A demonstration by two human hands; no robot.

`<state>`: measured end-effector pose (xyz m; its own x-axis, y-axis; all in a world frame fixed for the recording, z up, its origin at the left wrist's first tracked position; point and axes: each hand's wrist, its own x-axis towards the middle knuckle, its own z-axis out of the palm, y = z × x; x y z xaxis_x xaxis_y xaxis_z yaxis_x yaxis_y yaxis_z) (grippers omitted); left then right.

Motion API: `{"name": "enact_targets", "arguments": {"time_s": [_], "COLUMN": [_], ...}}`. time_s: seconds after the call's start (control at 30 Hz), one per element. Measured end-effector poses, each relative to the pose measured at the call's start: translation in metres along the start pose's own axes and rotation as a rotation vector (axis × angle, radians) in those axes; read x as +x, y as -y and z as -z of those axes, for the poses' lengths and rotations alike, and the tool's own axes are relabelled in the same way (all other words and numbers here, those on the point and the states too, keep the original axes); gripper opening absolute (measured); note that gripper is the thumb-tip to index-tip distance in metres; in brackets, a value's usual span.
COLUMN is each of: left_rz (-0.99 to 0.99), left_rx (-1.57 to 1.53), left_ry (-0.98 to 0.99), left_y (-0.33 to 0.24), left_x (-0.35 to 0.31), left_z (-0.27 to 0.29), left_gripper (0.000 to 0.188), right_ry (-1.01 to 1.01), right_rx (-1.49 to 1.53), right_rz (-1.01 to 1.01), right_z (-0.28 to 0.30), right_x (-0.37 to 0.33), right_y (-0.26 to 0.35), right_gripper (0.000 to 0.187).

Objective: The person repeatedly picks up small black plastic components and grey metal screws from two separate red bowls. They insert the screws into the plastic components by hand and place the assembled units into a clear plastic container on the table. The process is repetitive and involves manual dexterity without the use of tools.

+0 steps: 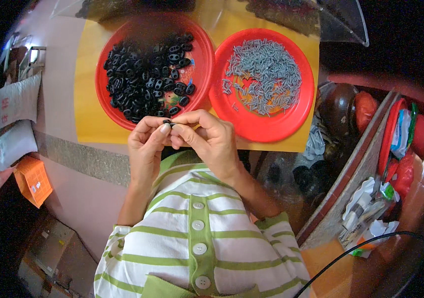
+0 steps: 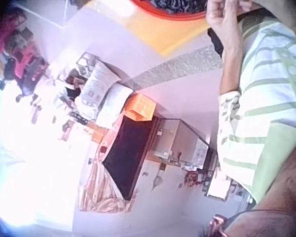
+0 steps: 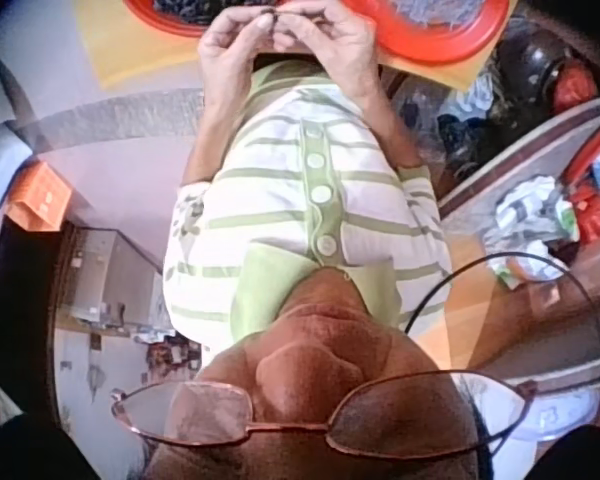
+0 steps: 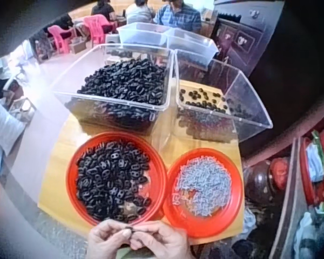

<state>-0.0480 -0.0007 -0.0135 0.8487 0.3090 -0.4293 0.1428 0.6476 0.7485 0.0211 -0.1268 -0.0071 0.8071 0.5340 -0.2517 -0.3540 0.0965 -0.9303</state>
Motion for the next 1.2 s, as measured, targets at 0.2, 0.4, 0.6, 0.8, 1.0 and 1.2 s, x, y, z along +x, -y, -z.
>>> {"name": "enact_targets", "arguments": {"time_s": [0.2, 0.4, 0.6, 0.8, 1.0, 1.2], "left_rz": [-0.067, -0.098, -0.094, -0.085, -0.081, -0.081], "left_rx": [0.079, 0.051, 0.034, 0.033, 0.045, 0.004], "left_ry": [-0.016, -0.003, -0.023, 0.009, 0.008, 0.002], "left_y": [-0.005, -0.005, -0.004, -0.001, -0.001, -0.004], "left_x": [0.0, -0.003, -0.007, -0.009, -0.011, -0.01], "left_z": [0.0, 0.005, 0.009, 0.006, 0.005, 0.007], "left_gripper": [0.009, 0.01, 0.009, 0.007, 0.008, 0.009], "right_ry": [-0.007, 0.057, 0.05, 0.087, 0.173, 0.203], "right_rx": [-1.003, -1.352, -1.389, -1.436, -1.5, -1.356], "right_rz": [0.549, 0.601, 0.595, 0.568, 0.606, 0.759], "right_z": [0.022, 0.006, 0.003, 0.0, 0.004, 0.017], "right_x": [0.046, 0.063, 0.06, 0.058, 0.066, 0.071], "right_y": [0.013, 0.014, 0.009, 0.013, 0.015, 0.016], "right_gripper": [0.016, 0.019, 0.021, 0.022, 0.019, 0.014]}}
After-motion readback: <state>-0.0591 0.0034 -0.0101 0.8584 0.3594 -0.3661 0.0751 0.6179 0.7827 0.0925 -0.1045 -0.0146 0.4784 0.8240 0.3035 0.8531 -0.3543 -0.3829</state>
